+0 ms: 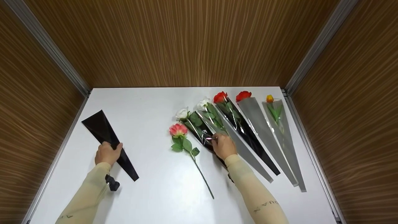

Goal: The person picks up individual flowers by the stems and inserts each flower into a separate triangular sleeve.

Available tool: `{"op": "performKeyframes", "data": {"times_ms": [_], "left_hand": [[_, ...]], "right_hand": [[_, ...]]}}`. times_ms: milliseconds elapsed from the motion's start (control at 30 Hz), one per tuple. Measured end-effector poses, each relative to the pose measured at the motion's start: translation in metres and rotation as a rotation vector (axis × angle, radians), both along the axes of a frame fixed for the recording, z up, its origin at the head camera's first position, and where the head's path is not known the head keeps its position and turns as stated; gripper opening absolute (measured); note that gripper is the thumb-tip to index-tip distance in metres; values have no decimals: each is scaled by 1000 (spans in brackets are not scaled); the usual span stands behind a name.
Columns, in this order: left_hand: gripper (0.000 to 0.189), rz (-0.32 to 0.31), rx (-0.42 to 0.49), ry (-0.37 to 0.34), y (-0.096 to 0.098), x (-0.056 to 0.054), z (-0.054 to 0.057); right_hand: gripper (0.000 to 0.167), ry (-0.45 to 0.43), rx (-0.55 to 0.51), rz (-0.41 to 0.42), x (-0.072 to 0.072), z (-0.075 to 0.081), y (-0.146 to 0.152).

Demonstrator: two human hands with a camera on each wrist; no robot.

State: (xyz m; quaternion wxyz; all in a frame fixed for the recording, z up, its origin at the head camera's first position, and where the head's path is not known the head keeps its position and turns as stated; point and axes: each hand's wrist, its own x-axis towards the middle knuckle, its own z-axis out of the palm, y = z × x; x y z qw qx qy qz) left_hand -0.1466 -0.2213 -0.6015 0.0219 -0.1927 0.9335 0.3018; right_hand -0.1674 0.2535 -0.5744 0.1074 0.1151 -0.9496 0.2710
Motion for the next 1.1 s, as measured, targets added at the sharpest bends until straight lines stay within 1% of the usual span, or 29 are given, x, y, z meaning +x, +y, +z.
{"op": "performKeyframes", "data": {"times_ms": [100,233,333,433,500,633,800,900,1000,1100], "left_hand": [[90,10,-10,-75,-3,-1,-4],[101,-1,-26,-149,-3,-2,-11],[98,-27,-53,-177,-2,-4,-16],[90,-30,-64,-188,0,-7,-19],[86,-23,-63,-197,1,-8,-21],[83,10,-28,-199,5,-10,-22],[85,18,-1,-215,9,-9,-23],[81,35,16,-215,9,-8,-25],[74,36,34,-223,8,-6,-23],[71,13,45,-238,6,-4,-16]], "right_hand": [[13,7,-19,-20,6,-3,4],[11,5,-43,-55,13,-7,7],[10,-3,-53,-71,17,-8,7],[9,-9,-65,-79,19,-8,7],[9,-10,-80,-86,21,-7,7],[10,-18,-117,-106,26,-7,8],[11,-28,-152,-129,34,-7,10],[9,-35,-173,-145,38,-8,9],[9,-57,-207,-171,42,-10,8],[11,-85,-247,-192,46,-10,5]]}}
